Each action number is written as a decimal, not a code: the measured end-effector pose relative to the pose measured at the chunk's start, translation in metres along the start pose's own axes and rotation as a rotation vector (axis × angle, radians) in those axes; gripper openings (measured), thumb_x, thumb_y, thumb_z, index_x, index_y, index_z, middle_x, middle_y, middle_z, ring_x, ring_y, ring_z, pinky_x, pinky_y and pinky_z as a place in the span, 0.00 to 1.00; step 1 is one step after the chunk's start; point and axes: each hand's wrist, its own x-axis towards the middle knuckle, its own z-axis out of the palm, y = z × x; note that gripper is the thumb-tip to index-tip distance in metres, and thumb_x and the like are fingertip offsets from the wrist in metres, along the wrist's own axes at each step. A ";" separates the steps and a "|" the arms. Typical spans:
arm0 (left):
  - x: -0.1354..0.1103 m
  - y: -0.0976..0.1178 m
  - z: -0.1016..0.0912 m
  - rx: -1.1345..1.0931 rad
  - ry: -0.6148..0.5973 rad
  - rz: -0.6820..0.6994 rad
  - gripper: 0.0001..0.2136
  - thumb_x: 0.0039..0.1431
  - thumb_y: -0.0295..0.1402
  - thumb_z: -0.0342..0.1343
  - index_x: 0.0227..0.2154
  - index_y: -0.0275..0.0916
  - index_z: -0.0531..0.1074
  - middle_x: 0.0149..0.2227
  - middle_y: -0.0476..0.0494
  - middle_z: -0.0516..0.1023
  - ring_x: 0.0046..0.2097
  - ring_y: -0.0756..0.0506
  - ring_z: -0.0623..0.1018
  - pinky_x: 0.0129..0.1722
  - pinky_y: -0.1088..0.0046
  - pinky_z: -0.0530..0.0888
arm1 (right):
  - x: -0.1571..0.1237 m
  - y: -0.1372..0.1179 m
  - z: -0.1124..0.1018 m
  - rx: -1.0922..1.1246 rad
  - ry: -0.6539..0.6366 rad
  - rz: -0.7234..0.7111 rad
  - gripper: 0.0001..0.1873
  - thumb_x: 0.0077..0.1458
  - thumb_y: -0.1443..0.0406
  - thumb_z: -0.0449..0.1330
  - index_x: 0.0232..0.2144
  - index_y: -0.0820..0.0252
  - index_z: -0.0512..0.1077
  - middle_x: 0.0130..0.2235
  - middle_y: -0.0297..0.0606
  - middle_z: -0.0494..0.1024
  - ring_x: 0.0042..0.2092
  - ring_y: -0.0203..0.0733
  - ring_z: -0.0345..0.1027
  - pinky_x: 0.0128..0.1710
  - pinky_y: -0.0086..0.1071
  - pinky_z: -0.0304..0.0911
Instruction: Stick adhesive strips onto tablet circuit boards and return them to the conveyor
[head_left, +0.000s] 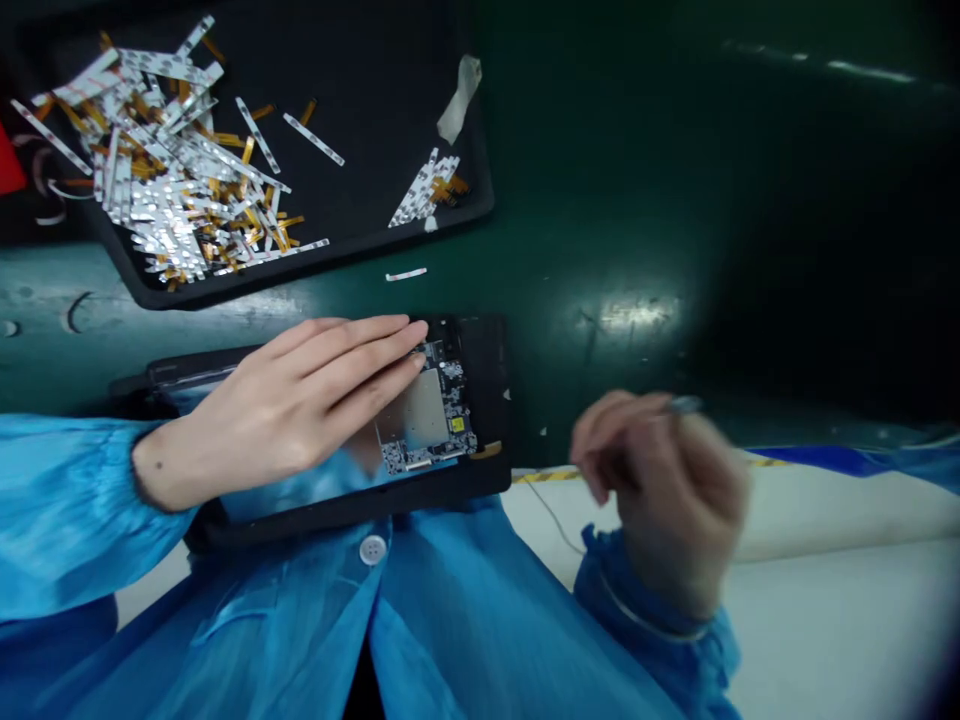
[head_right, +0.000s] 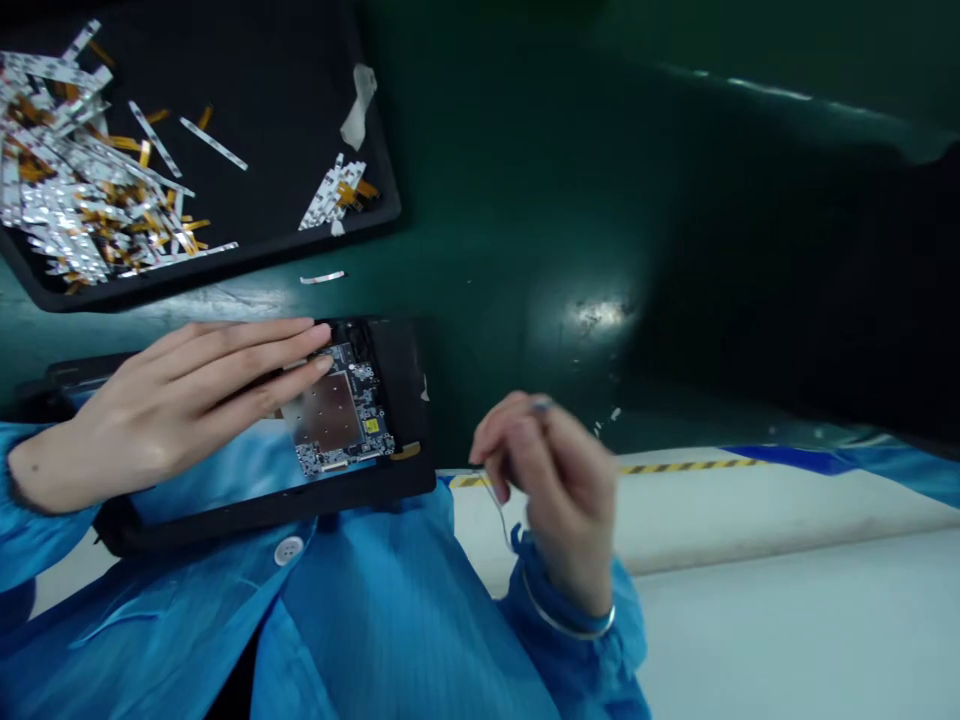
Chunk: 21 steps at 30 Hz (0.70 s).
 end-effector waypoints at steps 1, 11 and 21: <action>0.000 0.002 0.000 0.044 0.002 0.017 0.17 0.71 0.21 0.47 0.59 0.25 0.67 0.62 0.31 0.72 0.62 0.35 0.76 0.54 0.58 0.79 | -0.016 0.001 0.001 -0.132 -0.029 0.065 0.13 0.69 0.67 0.55 0.32 0.60 0.75 0.28 0.33 0.72 0.20 0.27 0.60 0.15 0.24 0.52; 0.012 0.021 -0.001 0.342 -0.035 0.085 0.16 0.70 0.17 0.44 0.56 0.22 0.68 0.58 0.26 0.76 0.60 0.37 0.78 0.50 0.63 0.81 | -0.059 0.018 0.056 -0.434 0.311 0.034 0.04 0.58 0.68 0.68 0.36 0.59 0.76 0.33 0.33 0.74 0.28 0.30 0.67 0.25 0.23 0.68; -0.007 -0.003 0.009 0.093 0.034 -0.020 0.18 0.72 0.25 0.50 0.62 0.32 0.62 0.63 0.40 0.73 0.63 0.38 0.73 0.55 0.58 0.72 | -0.063 0.027 0.057 -0.416 0.340 -0.034 0.08 0.58 0.67 0.68 0.41 0.59 0.76 0.35 0.34 0.74 0.27 0.29 0.65 0.24 0.24 0.66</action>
